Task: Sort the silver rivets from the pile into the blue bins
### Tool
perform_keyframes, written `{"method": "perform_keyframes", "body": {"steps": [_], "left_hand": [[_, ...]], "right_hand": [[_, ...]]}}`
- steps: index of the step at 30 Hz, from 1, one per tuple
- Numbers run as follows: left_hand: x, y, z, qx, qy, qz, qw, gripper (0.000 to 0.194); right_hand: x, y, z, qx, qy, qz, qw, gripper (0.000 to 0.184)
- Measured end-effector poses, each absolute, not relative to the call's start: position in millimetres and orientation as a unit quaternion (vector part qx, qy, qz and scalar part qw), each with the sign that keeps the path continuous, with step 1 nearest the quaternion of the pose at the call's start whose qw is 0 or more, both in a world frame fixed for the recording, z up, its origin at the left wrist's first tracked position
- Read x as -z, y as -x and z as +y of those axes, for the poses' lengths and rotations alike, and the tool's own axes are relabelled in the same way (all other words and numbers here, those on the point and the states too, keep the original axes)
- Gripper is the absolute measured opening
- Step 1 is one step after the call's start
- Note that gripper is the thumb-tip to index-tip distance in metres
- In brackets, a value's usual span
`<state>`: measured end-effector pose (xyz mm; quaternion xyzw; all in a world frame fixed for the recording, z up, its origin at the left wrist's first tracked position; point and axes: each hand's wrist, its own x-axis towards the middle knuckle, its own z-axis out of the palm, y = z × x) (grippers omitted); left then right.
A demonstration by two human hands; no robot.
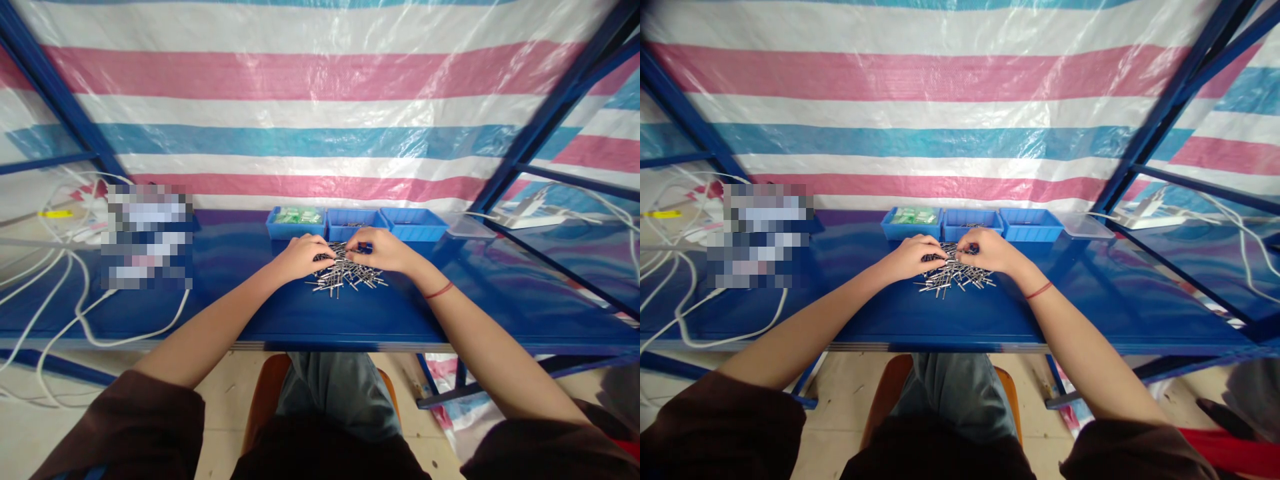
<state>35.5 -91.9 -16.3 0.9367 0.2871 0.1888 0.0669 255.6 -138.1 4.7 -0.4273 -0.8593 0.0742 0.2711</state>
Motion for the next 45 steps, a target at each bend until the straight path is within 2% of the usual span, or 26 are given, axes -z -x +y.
{"method": "perform_keyframes", "body": {"steps": [6,12,19,29,31,35,38,45], "left_hand": [[17,-39,-98,-0.196,-0.929,0.313,0.030,0.021],[19,-40,-100,-0.192,-0.928,0.318,0.006,0.022],[20,-39,-97,-0.199,-0.930,0.307,0.030,0.024],[20,-39,-96,-0.185,-0.929,0.320,0.035,0.025],[20,-39,-96,-0.189,-0.929,0.315,0.038,0.026],[20,-39,-96,-0.213,-0.926,0.309,0.052,0.024],[19,-40,-96,-0.249,-0.915,0.307,0.080,0.022],[16,-44,-96,-0.283,-0.907,0.284,0.126,0.023]], "right_hand": [[-3,-247,-140,-0.069,0.404,-0.884,0.226,0.012],[0,-245,-141,-0.081,0.374,-0.892,0.240,0.020],[6,-246,-137,-0.080,0.345,-0.898,0.260,0.014],[7,-235,-141,-0.078,0.320,-0.914,0.236,0.015],[6,-231,-143,-0.088,0.331,-0.905,0.254,0.013],[9,-225,-142,-0.159,0.393,-0.837,0.347,0.006],[12,-224,-140,-0.220,0.415,-0.788,0.398,0.012],[10,-222,-139,-0.294,0.402,-0.750,0.436,0.018]]}}
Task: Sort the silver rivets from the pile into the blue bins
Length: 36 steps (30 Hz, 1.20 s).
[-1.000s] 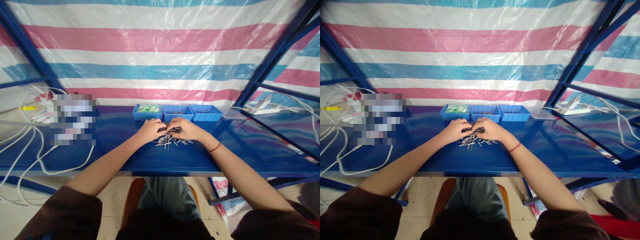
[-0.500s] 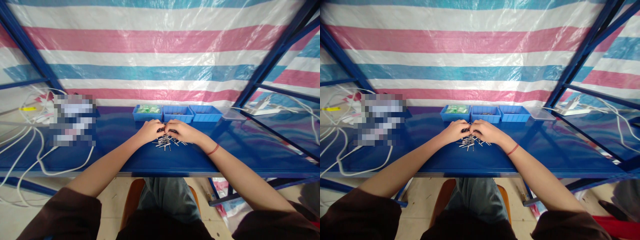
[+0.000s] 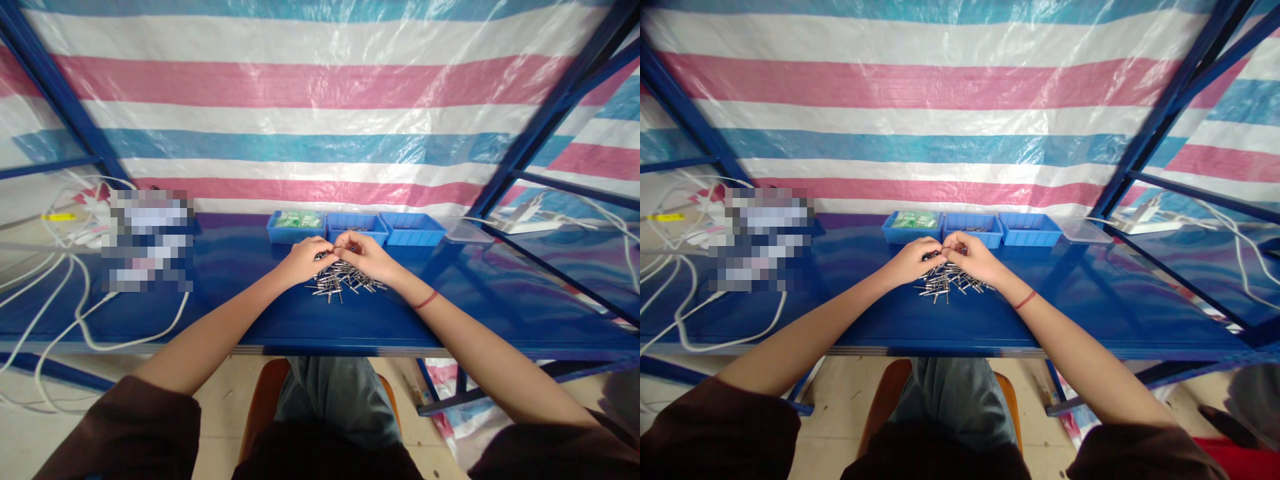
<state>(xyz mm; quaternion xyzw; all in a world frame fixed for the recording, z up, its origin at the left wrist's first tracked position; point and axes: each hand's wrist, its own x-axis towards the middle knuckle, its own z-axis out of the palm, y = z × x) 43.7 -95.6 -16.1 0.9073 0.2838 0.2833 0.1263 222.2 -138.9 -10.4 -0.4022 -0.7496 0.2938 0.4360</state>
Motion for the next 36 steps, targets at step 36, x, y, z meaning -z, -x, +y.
{"method": "perform_keyframes", "body": {"steps": [36], "left_hand": [[15,-43,-106,-0.183,-0.921,0.341,0.052,0.026]], "right_hand": [[-5,-309,-124,0.146,0.748,-0.563,0.321,0.030]]}}
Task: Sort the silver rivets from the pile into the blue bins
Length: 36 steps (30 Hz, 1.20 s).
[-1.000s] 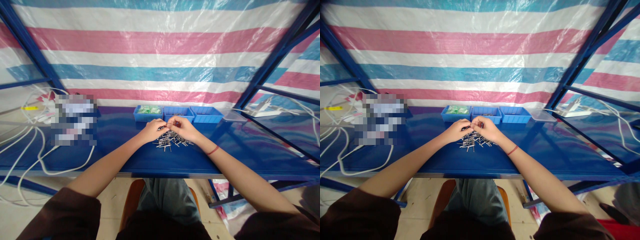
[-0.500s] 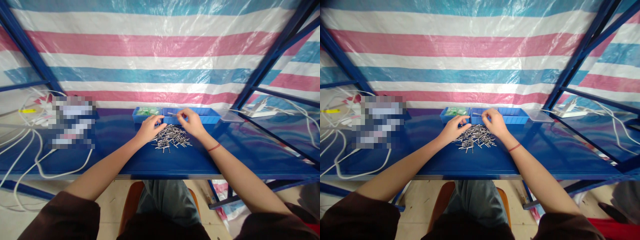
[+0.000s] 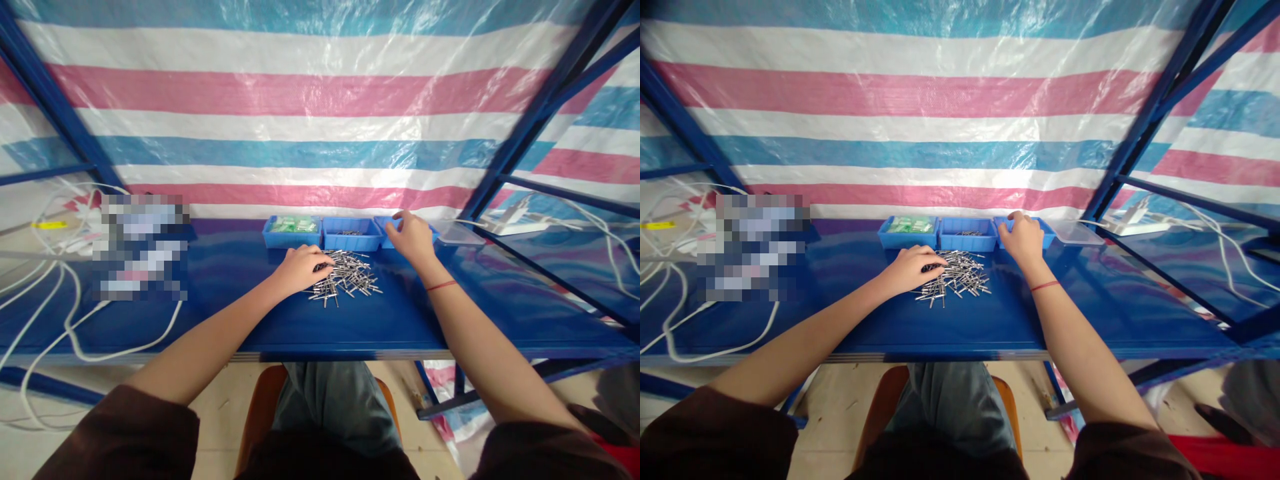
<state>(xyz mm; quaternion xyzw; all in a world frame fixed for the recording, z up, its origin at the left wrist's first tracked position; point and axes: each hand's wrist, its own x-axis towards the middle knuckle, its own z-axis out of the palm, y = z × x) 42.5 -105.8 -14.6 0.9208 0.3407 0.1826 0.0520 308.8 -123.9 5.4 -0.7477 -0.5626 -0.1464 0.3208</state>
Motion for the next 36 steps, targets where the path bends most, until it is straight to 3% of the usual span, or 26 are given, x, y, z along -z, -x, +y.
{"method": "perform_keyframes", "body": {"steps": [11,20,27,31,36], "left_hand": [[21,-57,-98,-0.203,-0.932,0.300,0.013,0.020],[21,-54,-102,-0.228,-0.925,0.305,-0.001,0.018],[17,-50,-101,-0.315,-0.896,0.312,0.033,0.017],[15,-51,-101,-0.359,-0.882,0.294,0.082,0.013],[13,-54,-108,-0.445,-0.832,0.294,0.150,0.009]], "right_hand": [[4,-262,-126,0.111,0.549,-0.761,0.328,0.018],[-3,-254,-132,-0.020,0.483,-0.821,0.304,0.017],[-5,-245,-141,-0.124,0.442,-0.824,0.332,0.012],[-4,-244,-139,-0.095,0.446,-0.821,0.343,0.024],[-4,-243,-139,-0.063,0.429,-0.839,0.329,0.026]]}}
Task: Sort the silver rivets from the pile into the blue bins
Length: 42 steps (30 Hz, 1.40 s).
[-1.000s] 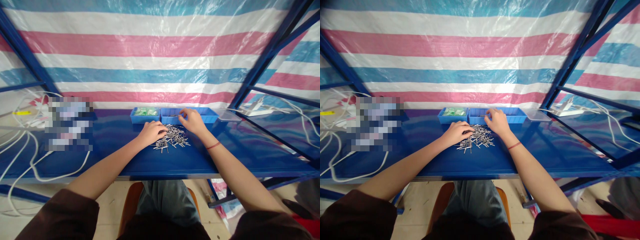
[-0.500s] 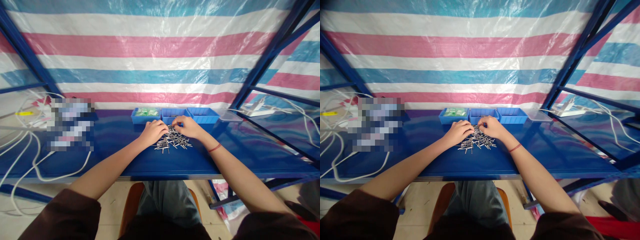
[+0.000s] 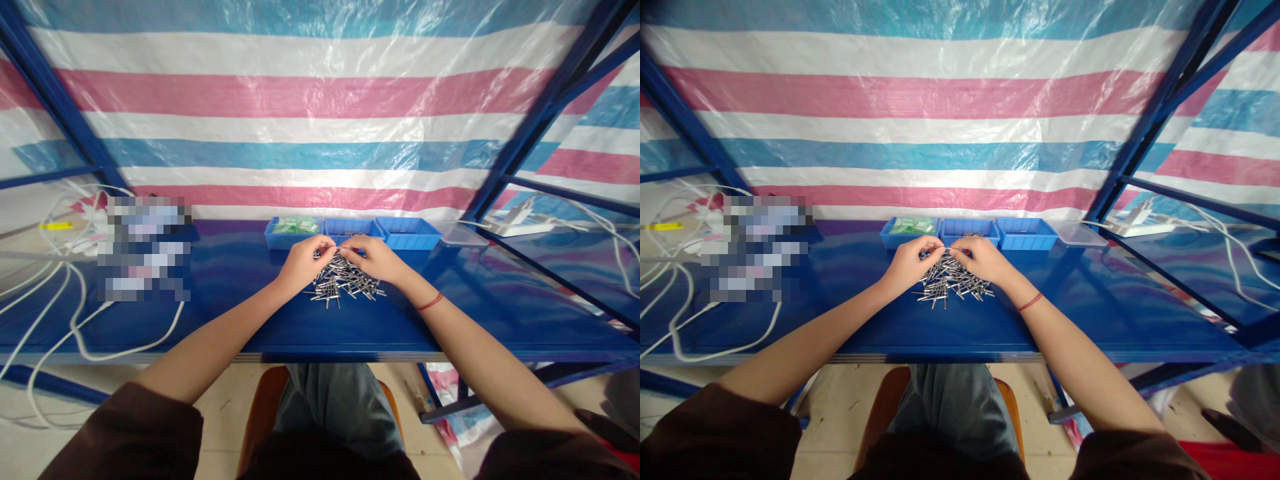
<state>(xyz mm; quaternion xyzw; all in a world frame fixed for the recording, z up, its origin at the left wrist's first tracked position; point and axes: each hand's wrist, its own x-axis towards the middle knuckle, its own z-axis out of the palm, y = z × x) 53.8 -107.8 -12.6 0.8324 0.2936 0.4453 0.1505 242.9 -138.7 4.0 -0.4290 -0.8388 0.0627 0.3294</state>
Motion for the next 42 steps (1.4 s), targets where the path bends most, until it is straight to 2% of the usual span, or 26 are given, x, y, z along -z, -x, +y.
{"method": "perform_keyframes", "body": {"steps": [6,14,19,21,25,28,30,36,39,42], "left_hand": [[14,-56,-111,-0.498,-0.782,0.299,0.225,0.016],[11,-53,-110,-0.507,-0.785,0.289,0.210,0.012],[9,-53,-110,-0.510,-0.778,0.297,0.216,0.012],[9,-53,-109,-0.505,-0.777,0.304,0.220,0.011],[12,-53,-104,-0.466,-0.790,0.323,0.234,0.017],[14,-51,-100,-0.443,-0.804,0.327,0.223,0.035],[14,-48,-97,-0.431,-0.819,0.323,0.197,0.039],[9,-36,-88,-0.364,-0.869,0.322,0.091,0.024],[6,-32,-88,-0.297,-0.893,0.333,0.064,0.020],[3,-30,-92,-0.212,-0.903,0.369,0.054,0.019]], "right_hand": [[-6,-239,-142,-0.068,0.395,-0.847,0.348,0.029],[-2,-236,-142,-0.082,0.408,-0.838,0.353,0.031],[-7,-234,-146,-0.004,0.411,-0.810,0.419,0.024],[-9,-234,-147,0.029,0.417,-0.808,0.415,0.024],[-11,-238,-145,0.040,0.423,-0.835,0.349,0.031],[-13,-252,-139,0.071,0.473,-0.794,0.375,0.031],[-15,-269,-135,0.121,0.540,-0.726,0.408,0.028],[-12,-314,-129,0.193,0.685,-0.570,0.411,0.023],[-9,-315,-130,0.199,0.713,-0.546,0.392,0.020],[-10,-303,-132,0.195,0.710,-0.575,0.356,0.025]]}}
